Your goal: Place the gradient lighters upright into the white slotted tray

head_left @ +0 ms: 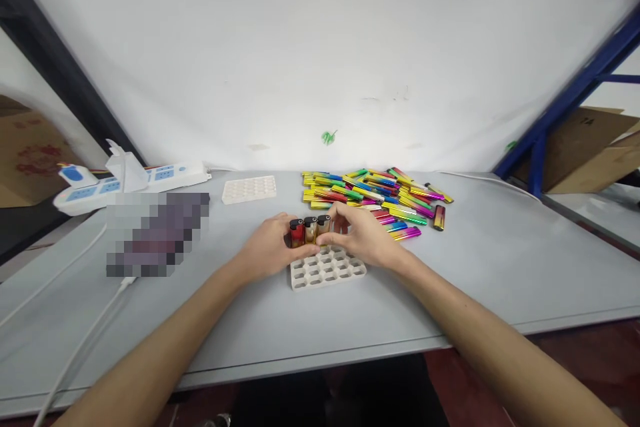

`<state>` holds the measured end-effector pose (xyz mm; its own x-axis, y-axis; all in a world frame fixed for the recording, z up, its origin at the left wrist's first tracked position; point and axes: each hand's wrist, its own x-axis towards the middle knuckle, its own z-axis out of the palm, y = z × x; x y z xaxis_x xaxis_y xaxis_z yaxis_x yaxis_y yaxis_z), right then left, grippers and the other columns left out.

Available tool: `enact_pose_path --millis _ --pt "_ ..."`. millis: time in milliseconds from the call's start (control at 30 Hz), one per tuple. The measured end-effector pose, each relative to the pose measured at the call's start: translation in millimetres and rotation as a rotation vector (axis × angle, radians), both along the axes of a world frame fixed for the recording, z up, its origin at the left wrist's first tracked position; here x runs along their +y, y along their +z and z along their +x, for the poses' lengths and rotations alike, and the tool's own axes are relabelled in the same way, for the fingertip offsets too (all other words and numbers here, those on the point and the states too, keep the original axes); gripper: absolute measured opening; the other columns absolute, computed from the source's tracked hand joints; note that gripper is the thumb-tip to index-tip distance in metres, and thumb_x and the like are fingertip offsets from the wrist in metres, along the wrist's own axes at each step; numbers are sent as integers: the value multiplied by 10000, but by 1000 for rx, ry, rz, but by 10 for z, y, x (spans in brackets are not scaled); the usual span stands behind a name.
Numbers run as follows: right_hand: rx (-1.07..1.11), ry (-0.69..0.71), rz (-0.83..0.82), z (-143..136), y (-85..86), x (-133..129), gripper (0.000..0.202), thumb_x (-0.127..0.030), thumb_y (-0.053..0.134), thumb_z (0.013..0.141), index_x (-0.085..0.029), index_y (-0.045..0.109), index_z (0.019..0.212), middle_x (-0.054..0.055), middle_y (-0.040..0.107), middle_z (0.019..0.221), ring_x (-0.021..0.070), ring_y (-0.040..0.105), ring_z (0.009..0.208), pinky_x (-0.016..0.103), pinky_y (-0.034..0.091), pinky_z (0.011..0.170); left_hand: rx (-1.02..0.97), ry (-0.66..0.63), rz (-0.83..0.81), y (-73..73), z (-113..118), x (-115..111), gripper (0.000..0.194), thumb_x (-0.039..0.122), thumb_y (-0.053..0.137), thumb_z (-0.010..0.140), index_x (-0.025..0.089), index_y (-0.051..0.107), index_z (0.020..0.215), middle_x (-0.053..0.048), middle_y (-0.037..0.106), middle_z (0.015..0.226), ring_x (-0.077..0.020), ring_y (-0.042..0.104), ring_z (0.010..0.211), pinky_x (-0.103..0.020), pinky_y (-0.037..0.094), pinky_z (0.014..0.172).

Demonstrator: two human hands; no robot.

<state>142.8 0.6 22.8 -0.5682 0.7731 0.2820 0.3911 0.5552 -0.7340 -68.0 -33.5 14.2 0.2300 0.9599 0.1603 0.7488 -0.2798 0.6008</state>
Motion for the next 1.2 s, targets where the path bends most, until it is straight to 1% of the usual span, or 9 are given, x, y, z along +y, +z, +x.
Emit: enact_pose_path --millis 100,200,300,400,500,567,800,1033,1200 --pt "14 9 -38 -6 11 -13 317 -481 735 783 -216 561 786 -17 624 757 154 557 709 273 397 623 -12 25 -29 10 12 -3 366 546 684 725 205 556 687 12 561 748 -155 526 631 -281 398 580" --pt "19 -16 -12 37 30 23 328 -530 578 900 -215 614 814 12 679 808 174 587 755 297 420 682 -14 30 -27 24 11 -8 354 542 678 731 207 568 706 17 567 745 -152 528 625 -282 401 580" --pt "-83 -217 177 140 1 142 428 -511 400 989 -214 653 815 59 702 875 237 570 889 364 424 795 -15 48 -36 30 -14 -2 341 542 672 740 210 596 748 10 602 780 -165 560 655 -289 422 601" --pt "-300 -484 400 256 -94 291 338 -456 500 950 -187 703 968 126 682 1028 325 486 1052 445 395 915 -17 81 -60 25 -54 15 358 554 680 731 210 617 808 -4 640 816 -183 596 684 -299 442 621" --pt "-476 -598 449 322 -188 384 422 -435 545 918 -153 661 1209 172 620 1176 367 442 1105 492 385 948 -11 106 -81 23 -83 26 413 588 684 720 210 627 876 -19 667 839 -204 624 711 -314 456 635" --pt "-519 -611 437 329 -219 405 450 -441 533 919 -162 638 1255 169 601 1206 373 438 1116 497 393 940 -16 100 -89 30 -90 26 434 601 684 718 209 631 895 -31 683 873 -216 639 741 -323 466 654" --pt "-462 -621 472 296 -244 417 395 -409 517 927 -158 646 1204 149 618 1180 353 442 1124 473 398 942 -87 88 -132 54 -78 11 491 600 709 704 210 644 994 -45 705 1002 -237 663 857 -335 493 739" --pt "-468 -574 557 202 -285 447 362 -446 585 899 -222 681 1167 123 581 1133 319 443 1070 454 396 931 -56 79 -66 1 -55 32 421 580 703 718 215 669 925 -34 670 963 -220 646 824 -318 475 732" --pt "-483 -553 546 141 -285 450 204 -337 618 879 -195 681 1012 123 588 1069 310 443 1043 443 402 909 -12 103 -68 -34 -66 51 460 646 677 711 201 596 795 -20 625 854 -195 599 719 -308 437 645"
